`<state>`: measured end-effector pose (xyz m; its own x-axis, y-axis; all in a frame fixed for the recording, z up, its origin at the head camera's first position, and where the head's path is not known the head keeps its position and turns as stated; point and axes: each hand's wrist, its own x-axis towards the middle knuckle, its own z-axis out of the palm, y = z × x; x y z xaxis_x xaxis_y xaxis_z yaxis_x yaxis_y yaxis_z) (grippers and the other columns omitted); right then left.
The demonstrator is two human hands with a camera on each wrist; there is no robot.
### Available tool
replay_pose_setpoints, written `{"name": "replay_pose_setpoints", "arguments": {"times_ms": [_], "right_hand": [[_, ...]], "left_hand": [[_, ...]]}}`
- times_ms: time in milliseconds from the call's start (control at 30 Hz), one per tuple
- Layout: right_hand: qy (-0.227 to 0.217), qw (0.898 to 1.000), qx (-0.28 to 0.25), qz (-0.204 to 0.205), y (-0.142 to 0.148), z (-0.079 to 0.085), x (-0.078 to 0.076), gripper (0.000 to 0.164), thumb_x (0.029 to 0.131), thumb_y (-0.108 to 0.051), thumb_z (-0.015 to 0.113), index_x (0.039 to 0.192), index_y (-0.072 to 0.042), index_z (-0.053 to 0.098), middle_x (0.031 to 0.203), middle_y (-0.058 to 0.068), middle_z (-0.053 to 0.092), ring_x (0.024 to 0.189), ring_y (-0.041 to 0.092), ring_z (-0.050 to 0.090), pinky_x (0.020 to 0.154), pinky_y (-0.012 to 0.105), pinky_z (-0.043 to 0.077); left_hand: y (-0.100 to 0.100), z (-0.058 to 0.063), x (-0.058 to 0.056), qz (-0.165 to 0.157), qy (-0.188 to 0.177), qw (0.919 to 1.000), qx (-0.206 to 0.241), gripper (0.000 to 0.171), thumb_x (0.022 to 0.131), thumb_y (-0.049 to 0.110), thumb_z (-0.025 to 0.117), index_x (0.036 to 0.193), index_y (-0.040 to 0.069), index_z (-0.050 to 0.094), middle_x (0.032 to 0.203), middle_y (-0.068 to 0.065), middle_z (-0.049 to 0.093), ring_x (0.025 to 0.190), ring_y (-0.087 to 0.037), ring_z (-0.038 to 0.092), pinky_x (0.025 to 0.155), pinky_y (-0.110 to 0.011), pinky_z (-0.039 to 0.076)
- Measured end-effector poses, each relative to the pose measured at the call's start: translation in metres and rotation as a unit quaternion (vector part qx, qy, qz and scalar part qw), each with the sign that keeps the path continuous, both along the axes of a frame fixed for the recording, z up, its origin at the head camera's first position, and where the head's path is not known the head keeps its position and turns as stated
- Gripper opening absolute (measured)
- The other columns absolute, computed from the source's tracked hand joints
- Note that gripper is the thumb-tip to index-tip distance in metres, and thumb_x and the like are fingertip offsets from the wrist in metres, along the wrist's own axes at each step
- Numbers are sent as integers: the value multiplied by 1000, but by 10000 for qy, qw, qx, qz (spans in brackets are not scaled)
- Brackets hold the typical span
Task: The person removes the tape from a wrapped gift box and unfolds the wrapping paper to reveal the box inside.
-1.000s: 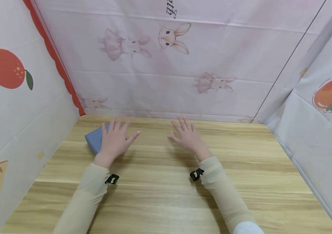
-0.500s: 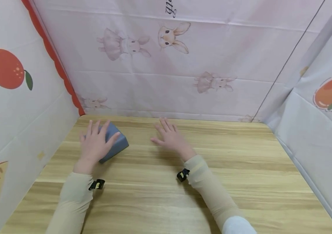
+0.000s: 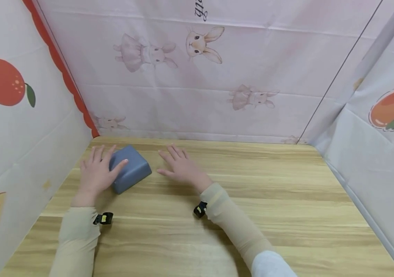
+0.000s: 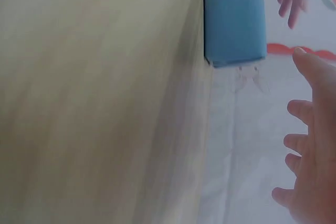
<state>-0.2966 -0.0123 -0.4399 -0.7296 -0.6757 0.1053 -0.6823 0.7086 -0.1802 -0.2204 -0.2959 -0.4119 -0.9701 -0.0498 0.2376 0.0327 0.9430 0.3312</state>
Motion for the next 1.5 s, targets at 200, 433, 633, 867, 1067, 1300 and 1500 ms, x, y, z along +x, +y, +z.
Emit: {"name": "replay_pose_setpoints", "arguments": {"times_ms": [200,433,633,867,1067,1300,1500], "right_hand": [[145,9995,237,163,-24,-4,2,74,95,-71,23,157,-33,11,167,2,-1,154,23,-1,123,50,15],[28,9986,424,326,-45,-10,5,74,96,-70,25,158,-31,11,166,3,5,154,23,0,123,50,15],[123,9977,556,357,-58,-10,6,75,96,-70,23,158,-32,5,166,1,8,154,20,2,122,49,18],[147,9968,601,515,-70,-11,7,74,97,-68,25,157,-31,4,166,-2,8,154,18,4,121,50,20],[112,9970,593,488,-72,-11,7,74,96,-69,25,157,-33,4,166,-4,6,154,16,3,121,51,20],[-84,9975,517,479,-69,-10,7,73,97,-67,27,157,-33,4,166,-4,4,154,16,2,122,52,18],[-245,9973,516,469,-65,-12,5,73,97,-66,28,157,-33,2,167,-3,4,154,17,1,121,55,17]], "left_hand": [[-11,-4,0,49,-121,9999,-46,83,93,69,39,155,16,24,157,-30,18,146,-53,5,104,-80,6],[-19,-12,0,72,-310,9993,-175,85,92,70,39,155,14,24,157,-32,17,145,-54,6,104,-80,6],[-24,-18,-2,76,-404,9989,-242,86,92,70,39,155,13,23,156,-32,18,145,-54,6,104,-81,6],[-26,-22,-3,105,-568,9975,-414,87,92,71,40,152,9,29,154,-32,24,143,-56,13,102,-81,10],[-26,-25,-5,106,-760,9965,-339,89,92,73,37,153,8,28,154,-31,25,143,-56,12,102,-81,9],[-25,-25,-6,61,-795,9964,-303,91,91,74,36,153,8,26,154,-32,26,143,-56,11,102,-81,10],[-21,-25,-8,-10,-899,9955,-301,91,92,73,35,154,7,25,154,-33,25,143,-56,12,103,-81,11]]}}
